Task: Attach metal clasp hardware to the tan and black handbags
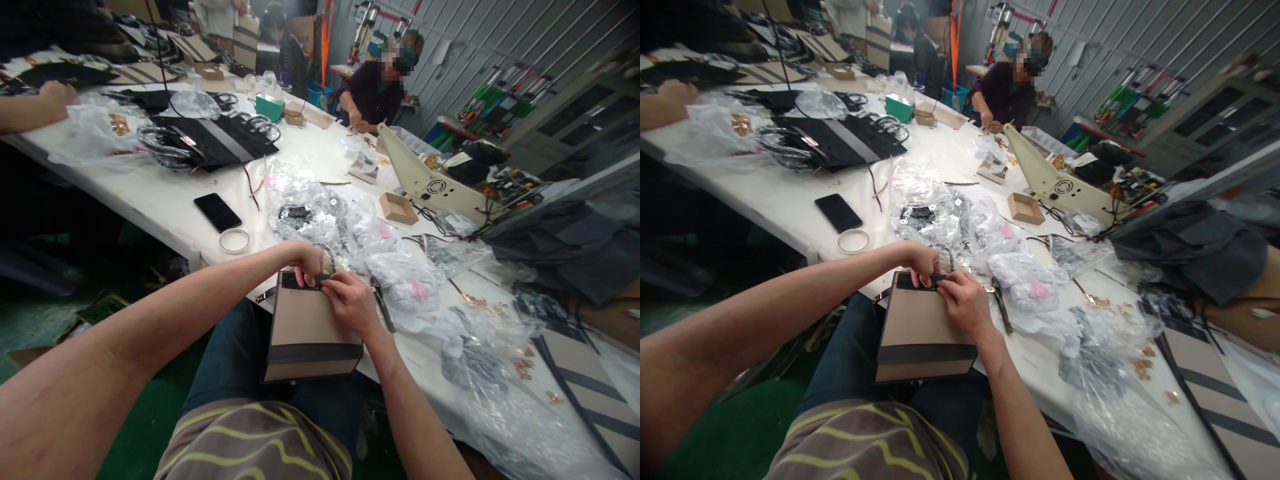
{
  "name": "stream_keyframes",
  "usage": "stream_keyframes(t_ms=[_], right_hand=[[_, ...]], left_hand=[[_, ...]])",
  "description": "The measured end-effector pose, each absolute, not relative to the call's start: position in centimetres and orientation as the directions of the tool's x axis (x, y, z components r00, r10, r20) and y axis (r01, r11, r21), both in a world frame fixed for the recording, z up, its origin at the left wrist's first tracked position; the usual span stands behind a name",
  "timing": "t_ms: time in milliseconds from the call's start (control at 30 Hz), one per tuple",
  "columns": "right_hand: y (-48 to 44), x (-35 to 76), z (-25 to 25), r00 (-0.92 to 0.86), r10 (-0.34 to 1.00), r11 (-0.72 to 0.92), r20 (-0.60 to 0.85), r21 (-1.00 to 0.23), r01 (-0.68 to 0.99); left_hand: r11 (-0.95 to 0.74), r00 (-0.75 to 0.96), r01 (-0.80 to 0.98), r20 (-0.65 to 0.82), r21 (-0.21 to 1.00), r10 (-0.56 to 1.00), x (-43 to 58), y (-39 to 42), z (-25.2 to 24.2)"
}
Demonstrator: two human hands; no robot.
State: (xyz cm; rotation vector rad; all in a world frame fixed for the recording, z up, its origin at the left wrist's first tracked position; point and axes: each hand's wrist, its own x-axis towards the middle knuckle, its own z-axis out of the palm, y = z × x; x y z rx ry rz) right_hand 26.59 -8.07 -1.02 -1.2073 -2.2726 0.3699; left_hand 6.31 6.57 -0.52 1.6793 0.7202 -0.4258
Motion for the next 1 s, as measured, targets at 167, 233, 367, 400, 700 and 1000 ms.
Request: stream_keyframes(t_ms=[167, 233, 367, 400, 700, 1000], right_hand=[[-7.5, 26.8, -0.7, -0.451, 0.832, 0.554, 0.322, -0.477, 0.682], [-7.2, 26.9, -0.9, -0.45, 0.821, 0.57, 0.351, -0.448, 0.689], [-6.9, 26.8, -1.5, -0.471, 0.769, 0.621, 0.432, -0.331, 0.711], [-6.9, 26.7, -1.6, -0.483, 0.753, 0.633, 0.447, -0.292, 0.717], [-8.0, 26.0, -2.8, -0.492, 0.71, 0.652, 0.503, -0.207, 0.73], [-7.7, 25.9, -2.9, -0.471, 0.719, 0.652, 0.51, -0.263, 0.711]], left_hand=[[-0.113, 0.686, 0.712, -0.653, 0.693, 0.32, 6.7, 6.0, -0.3], [-0.107, 0.672, 0.722, -0.656, 0.683, 0.345, 6.8, 5.8, -0.2], [-0.096, 0.656, 0.73, -0.655, 0.677, 0.374, 6.9, 5.4, 0.0], [-0.093, 0.656, 0.729, -0.654, 0.678, 0.378, 6.8, 5.3, 0.1], [-0.129, 0.654, 0.734, -0.643, 0.666, 0.399, 7.1, 4.8, 0.6], [-0.153, 0.671, 0.725, -0.639, 0.671, 0.377, 7.1, 5.3, 0.2]])
